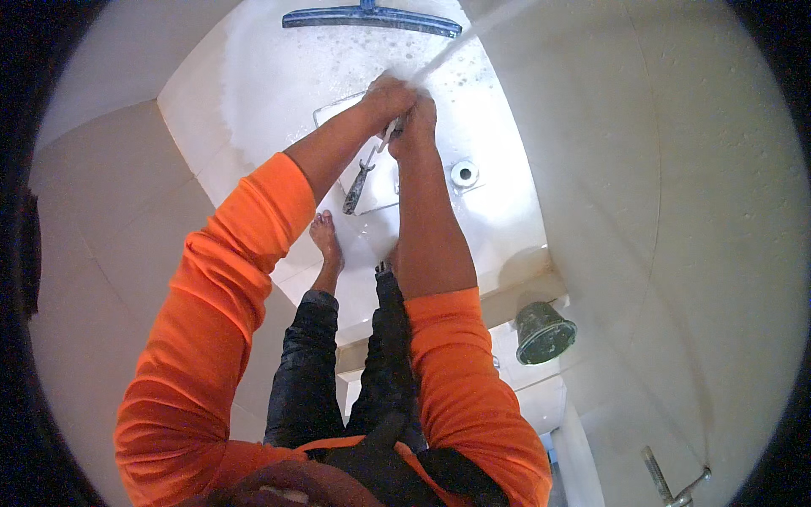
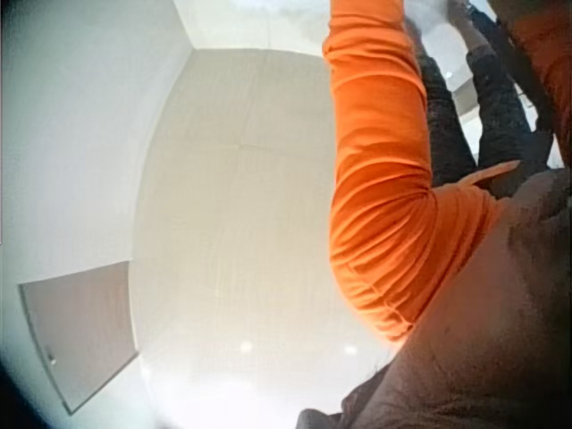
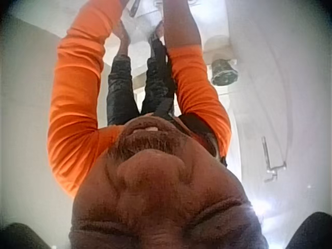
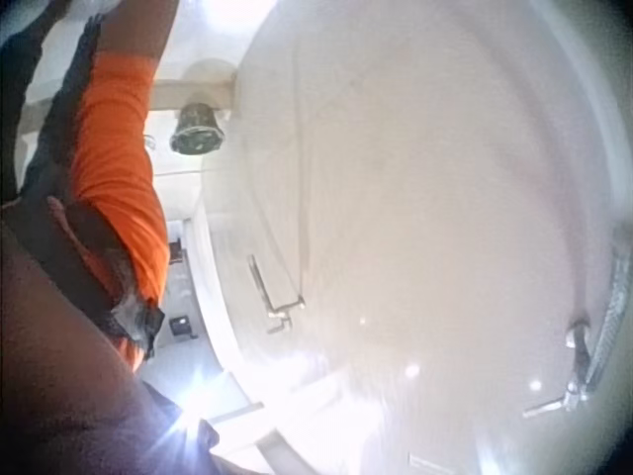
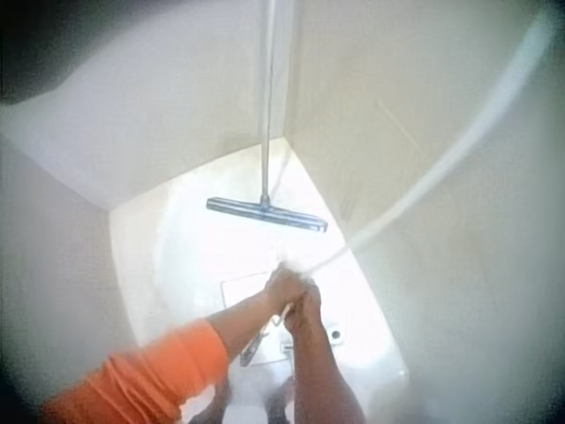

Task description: The person rinses a blue sponge under running water, scrubs a metal paint tray with a brush, and then uses a squeegee to clear water from the shower floor.

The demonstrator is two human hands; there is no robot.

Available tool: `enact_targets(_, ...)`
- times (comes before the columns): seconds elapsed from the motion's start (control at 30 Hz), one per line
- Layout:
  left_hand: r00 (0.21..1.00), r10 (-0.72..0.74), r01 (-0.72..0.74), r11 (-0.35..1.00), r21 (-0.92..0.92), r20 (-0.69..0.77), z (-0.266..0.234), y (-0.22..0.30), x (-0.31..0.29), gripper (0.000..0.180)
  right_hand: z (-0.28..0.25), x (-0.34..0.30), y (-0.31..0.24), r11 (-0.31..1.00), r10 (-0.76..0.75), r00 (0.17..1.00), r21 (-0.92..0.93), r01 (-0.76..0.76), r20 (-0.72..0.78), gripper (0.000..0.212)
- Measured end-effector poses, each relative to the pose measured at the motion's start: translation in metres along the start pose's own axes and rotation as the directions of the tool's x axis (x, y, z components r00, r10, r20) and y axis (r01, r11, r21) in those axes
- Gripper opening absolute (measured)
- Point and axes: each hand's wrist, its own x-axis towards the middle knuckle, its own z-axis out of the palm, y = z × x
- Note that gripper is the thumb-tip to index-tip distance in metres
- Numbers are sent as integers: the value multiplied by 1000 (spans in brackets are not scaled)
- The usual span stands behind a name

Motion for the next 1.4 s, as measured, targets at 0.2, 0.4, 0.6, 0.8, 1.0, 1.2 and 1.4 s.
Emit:
enact_targets(0.2, 992, 10, 35, 938, -345, 127, 20, 7, -11, 31, -27, 7, -12, 999, -21, 991, -28, 17, -133, 25)
enact_targets(0.4, 977, 111, -59, 962, -267, 182, 7, 2, -23, 38, -11, -30, -15, 987, 45, 984, -145, -70, -172, 42)
enact_targets(0.6, 960, -90, 239, 757, -608, 265, -6, 22, -42, 43, -19, -22, -13, 983, -47, 982, -185, 12, -185, 56)
enact_targets(0.8, 957, -220, 288, 633, -718, 189, -4, 17, -33, 38, -5, -34, -15, 971, -167, 955, -209, 116, -244, 42)
enact_targets(1.0, 925, -150, 380, 419, -825, 350, -10, 6, -40, 39, -21, -27, -12, 855, -343, 934, -445, 266, -100, 34)
enact_targets(1.2, 899, -125, 401, 619, -675, 419, -10, 5, -45, 38, -22, -47, 2, 460, -556, 831, -820, 340, 33, 35)
enact_targets(1.4, 907, -198, 421, 366, -830, 372, 11, -10, -57, 37, -42, -67, 29, 478, -609, 791, -764, 433, 67, 37)
